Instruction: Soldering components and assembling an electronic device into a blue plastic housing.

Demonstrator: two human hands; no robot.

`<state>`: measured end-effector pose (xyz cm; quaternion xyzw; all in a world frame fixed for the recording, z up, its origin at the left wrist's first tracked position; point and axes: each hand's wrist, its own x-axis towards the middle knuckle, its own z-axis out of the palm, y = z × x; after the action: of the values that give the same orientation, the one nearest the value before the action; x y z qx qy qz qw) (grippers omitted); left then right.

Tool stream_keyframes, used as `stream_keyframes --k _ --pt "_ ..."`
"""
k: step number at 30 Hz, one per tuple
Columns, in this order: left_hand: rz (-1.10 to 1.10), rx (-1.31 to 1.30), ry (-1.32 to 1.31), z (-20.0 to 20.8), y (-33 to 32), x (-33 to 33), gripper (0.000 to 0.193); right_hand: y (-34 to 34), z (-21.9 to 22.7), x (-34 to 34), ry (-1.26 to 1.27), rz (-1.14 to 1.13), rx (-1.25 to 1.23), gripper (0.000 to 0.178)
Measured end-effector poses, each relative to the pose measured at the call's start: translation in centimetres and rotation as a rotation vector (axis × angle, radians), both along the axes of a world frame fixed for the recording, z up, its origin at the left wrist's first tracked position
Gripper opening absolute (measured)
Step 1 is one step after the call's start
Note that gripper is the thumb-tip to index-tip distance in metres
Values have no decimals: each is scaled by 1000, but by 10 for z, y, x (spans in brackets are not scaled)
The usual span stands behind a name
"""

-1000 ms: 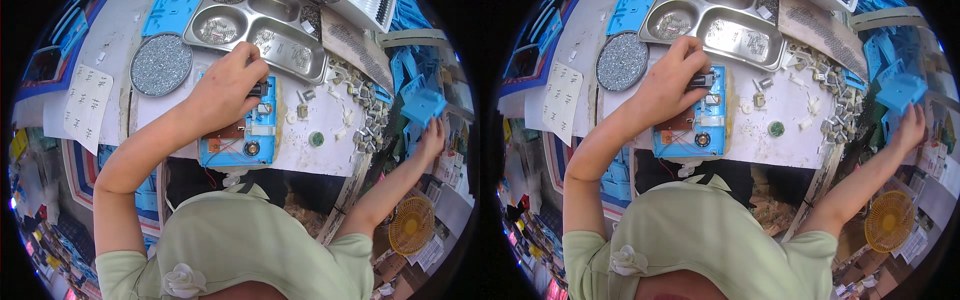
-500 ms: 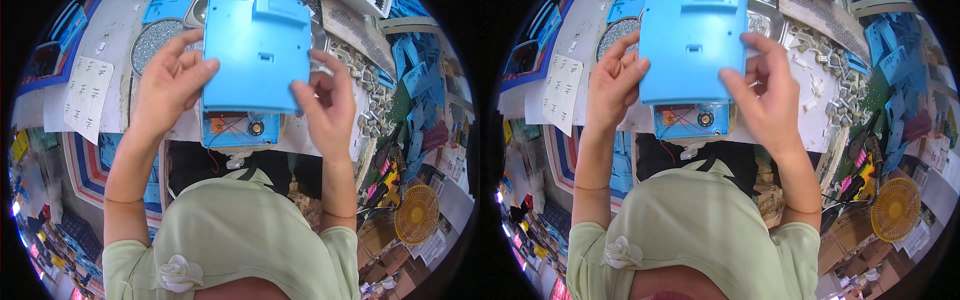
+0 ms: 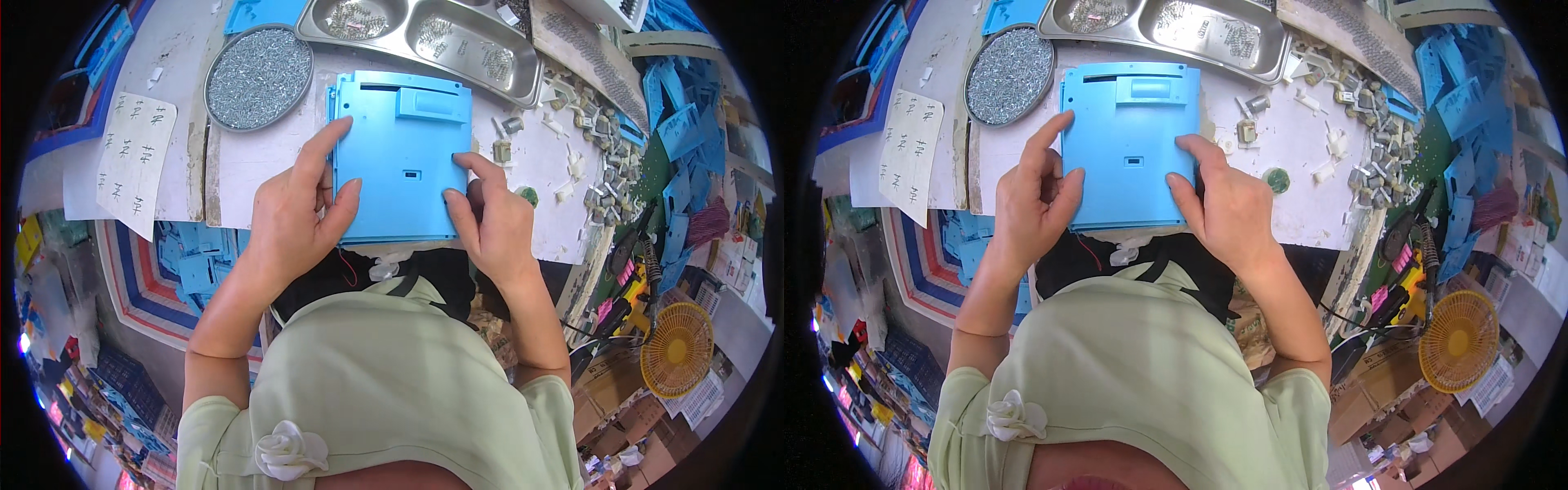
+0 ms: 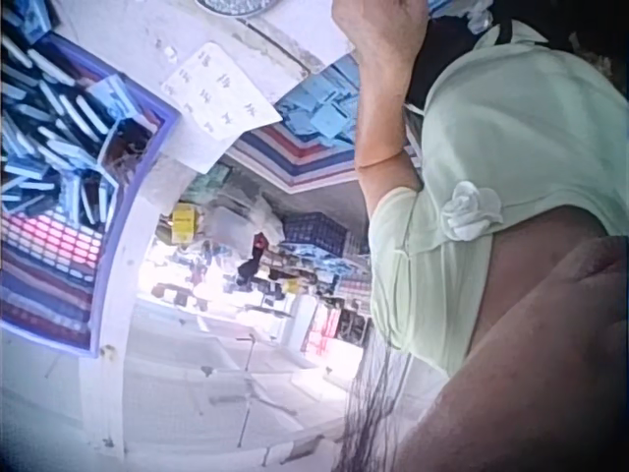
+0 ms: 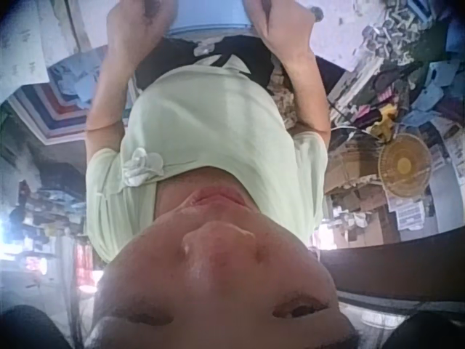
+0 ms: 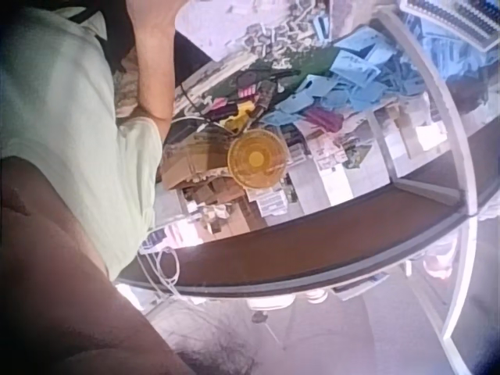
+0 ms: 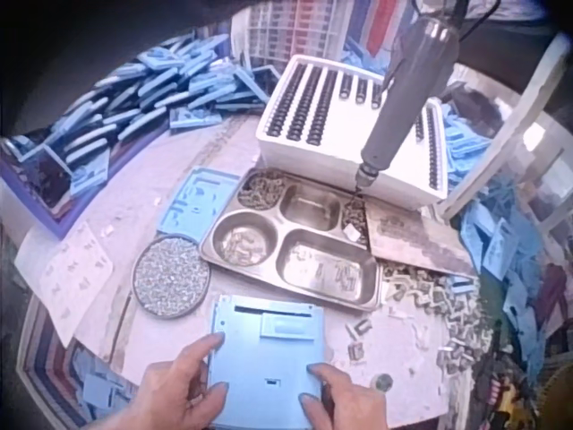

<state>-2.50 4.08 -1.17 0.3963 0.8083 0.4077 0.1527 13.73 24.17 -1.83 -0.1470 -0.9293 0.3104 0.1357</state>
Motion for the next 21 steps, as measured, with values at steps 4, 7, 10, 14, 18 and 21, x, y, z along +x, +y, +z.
stream_keyframes --k 4,7,10,14,18,21 --pt "9 38 9 -2 0 3 59 1 -2 7 -26 -19 -147 38" --pt "-6 58 22 -1 4 1 55 1 -6 9 -7 -39 -231 34" --pt "7 59 0 0 1 0 54 2 -6 3 40 47 -147 32" --pt "34 46 17 -4 -9 7 56 5 -10 -1 128 137 -62 33" --pt "106 4 -134 -9 -18 19 60 0 -6 -3 42 175 113 42" --pt "122 41 -162 -19 -19 20 57 -9 11 -1 -159 180 225 49"
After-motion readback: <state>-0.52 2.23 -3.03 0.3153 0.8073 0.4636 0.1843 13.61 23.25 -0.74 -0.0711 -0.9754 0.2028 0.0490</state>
